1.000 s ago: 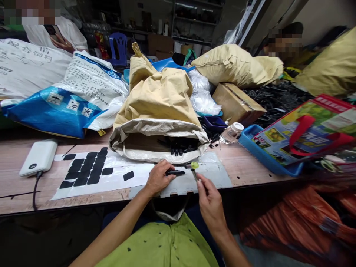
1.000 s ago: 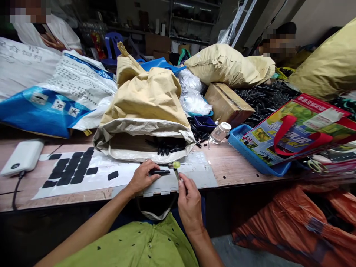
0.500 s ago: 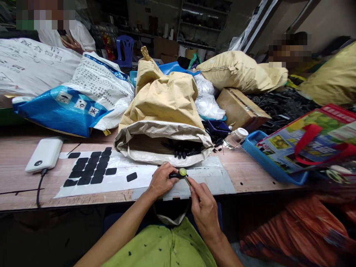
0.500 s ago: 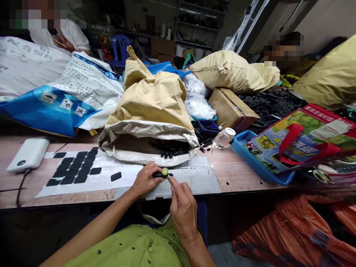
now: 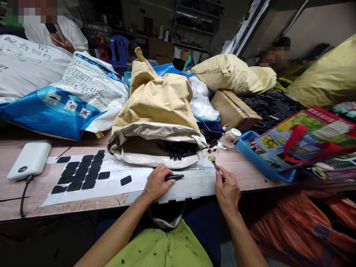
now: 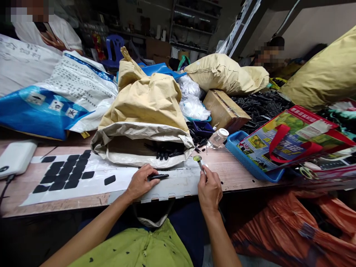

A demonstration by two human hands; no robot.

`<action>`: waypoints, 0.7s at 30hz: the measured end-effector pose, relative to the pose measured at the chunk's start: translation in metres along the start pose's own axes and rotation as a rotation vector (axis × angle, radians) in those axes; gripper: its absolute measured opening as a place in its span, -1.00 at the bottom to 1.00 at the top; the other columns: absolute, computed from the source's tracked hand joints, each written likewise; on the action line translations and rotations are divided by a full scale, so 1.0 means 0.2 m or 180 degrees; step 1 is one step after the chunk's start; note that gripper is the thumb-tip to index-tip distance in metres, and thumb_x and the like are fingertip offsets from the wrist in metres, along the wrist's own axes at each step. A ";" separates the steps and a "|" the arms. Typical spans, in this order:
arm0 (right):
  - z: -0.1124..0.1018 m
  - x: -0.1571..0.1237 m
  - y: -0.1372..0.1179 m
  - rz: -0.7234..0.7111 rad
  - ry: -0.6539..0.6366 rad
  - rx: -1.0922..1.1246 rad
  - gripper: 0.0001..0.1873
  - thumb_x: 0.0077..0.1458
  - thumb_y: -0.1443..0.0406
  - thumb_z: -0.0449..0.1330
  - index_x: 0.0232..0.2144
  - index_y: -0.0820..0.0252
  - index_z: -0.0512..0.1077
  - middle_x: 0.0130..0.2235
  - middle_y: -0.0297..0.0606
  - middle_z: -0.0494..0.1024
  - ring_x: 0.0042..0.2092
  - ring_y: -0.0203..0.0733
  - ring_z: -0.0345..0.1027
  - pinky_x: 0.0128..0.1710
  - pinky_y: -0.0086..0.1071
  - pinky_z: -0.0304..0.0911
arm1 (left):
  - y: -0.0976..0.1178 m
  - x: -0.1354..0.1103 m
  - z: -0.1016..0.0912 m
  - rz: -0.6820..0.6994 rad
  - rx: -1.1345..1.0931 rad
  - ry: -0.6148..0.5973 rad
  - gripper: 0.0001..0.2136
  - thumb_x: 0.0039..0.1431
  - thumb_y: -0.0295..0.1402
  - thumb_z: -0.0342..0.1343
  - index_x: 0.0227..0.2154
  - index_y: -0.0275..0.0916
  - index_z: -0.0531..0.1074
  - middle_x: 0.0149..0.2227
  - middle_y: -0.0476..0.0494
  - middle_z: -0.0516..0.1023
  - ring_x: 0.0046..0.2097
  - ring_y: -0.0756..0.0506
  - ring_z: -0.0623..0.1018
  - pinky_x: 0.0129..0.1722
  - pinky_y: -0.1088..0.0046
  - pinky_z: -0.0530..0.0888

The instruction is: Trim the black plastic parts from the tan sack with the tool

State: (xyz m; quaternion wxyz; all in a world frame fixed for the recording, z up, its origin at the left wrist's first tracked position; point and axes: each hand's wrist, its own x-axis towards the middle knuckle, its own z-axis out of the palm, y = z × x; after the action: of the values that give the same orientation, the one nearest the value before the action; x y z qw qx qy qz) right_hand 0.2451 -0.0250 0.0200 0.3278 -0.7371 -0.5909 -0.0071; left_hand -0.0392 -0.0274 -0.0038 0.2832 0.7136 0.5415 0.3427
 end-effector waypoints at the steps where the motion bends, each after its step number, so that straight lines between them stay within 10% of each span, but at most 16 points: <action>1: 0.02 0.03 0.04 0.0105 -0.0017 -0.0234 -0.68 0.29 0.28 0.18 0.04 0.11 0.59 -0.19 -0.18 0.56 -0.18 -0.12 0.37 -0.20 -0.31 0.15 | 0.00 0.00 0.00 0.0022 0.0009 0.0010 -0.91 0.14 -0.42 0.29 -0.28 -0.19 0.53 -0.31 -0.04 0.45 -0.19 -0.11 0.44 -0.16 0.34 0.36; 11: 0.19 0.02 0.14 -0.0105 0.0334 -0.1195 -0.72 0.29 0.29 0.20 0.01 0.04 0.59 -0.22 -0.21 0.47 -0.20 -0.14 0.19 -0.27 -0.29 -0.11 | 0.04 -0.05 -0.05 0.0311 -0.0116 -0.0165 -0.80 0.41 -0.22 0.04 -0.14 -0.19 0.51 -0.22 -0.12 0.50 -0.13 -0.13 0.47 -0.09 0.32 0.36; 16: 0.19 0.03 0.14 -0.0083 0.0323 -0.1189 -0.72 0.28 0.28 0.20 0.01 0.05 0.57 -0.20 -0.21 0.47 -0.19 -0.14 0.19 -0.26 -0.29 -0.10 | 0.20 -0.33 -0.04 0.0575 -0.0385 -0.1337 -0.76 0.48 -0.17 -0.09 -0.04 -0.08 0.43 -0.20 -0.04 0.57 -0.19 -0.07 0.54 -0.16 0.42 0.37; 21: 0.19 0.02 0.14 -0.0071 0.0309 -0.1157 -0.72 0.29 0.27 0.19 0.02 0.04 0.57 -0.19 -0.20 0.46 -0.18 -0.13 0.18 -0.25 -0.29 -0.11 | 0.05 -0.53 0.09 -0.0390 0.0657 -0.1921 -0.72 0.47 -0.17 -0.14 -0.05 -0.09 0.46 -0.19 -0.12 0.62 -0.13 -0.18 0.62 -0.15 0.36 0.43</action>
State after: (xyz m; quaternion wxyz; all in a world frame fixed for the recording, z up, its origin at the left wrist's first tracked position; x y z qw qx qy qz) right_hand 0.2560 -0.0050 -0.0207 0.2173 -0.7764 -0.5715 -0.1529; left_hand -0.0375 -0.1341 -0.0261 0.3772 0.7740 0.5069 0.0412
